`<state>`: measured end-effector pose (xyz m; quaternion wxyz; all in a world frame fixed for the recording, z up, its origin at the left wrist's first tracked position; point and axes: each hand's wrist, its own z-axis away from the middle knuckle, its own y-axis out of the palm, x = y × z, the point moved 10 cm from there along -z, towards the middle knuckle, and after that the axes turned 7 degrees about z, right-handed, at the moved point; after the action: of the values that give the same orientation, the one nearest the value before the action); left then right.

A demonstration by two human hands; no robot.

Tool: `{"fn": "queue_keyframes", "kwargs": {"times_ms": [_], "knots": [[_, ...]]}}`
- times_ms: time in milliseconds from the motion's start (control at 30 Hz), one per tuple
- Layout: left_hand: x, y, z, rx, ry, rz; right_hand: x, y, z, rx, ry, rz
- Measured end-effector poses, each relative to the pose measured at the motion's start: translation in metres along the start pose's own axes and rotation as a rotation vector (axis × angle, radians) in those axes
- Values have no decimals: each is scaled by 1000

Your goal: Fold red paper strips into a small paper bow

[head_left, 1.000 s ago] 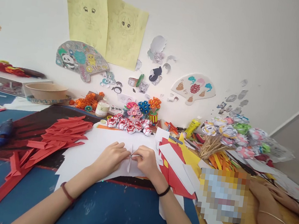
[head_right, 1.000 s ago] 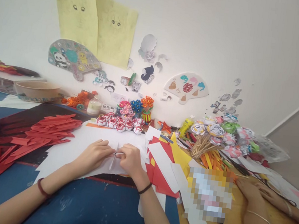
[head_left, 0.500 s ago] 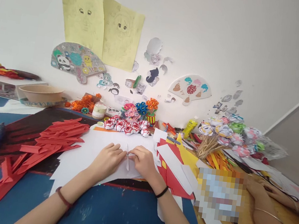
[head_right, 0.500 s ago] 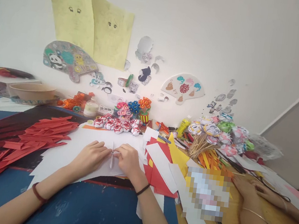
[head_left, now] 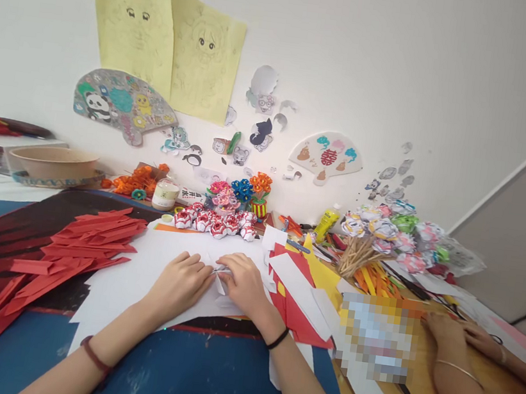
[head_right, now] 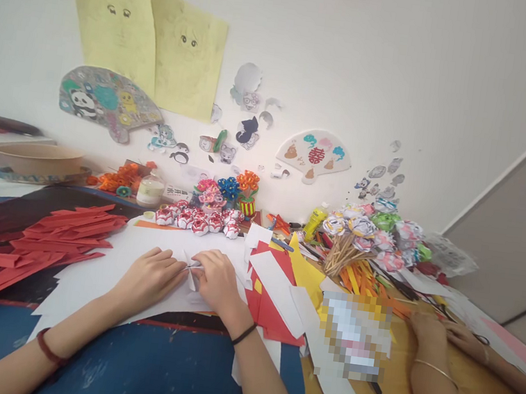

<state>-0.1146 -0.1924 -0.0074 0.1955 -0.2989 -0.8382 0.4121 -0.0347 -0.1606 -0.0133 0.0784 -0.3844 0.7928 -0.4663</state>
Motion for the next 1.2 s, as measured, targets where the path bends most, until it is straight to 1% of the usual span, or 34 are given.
{"fn": "queue_keyframes", "kwargs": {"times_ms": [267,500,667,900,1067,1200], "knots": [[0,-2,-1,2,-4,-7,1,-5,0,-8,1,46],[2,0,-1,35,-25,-1,4,-4,1,-3,-45,99],[3,-5,-1,9,-34,36,5,-4,1,-21,-38,65],[3,-5,-2,3,-37,63,10,-2,1,17,-74,-19],[0,-8,-2,-17,-7,104,8,0,2,60,-41,-115],[1,-5,-1,16,-5,94,8,4,3,94,-25,-109]]}}
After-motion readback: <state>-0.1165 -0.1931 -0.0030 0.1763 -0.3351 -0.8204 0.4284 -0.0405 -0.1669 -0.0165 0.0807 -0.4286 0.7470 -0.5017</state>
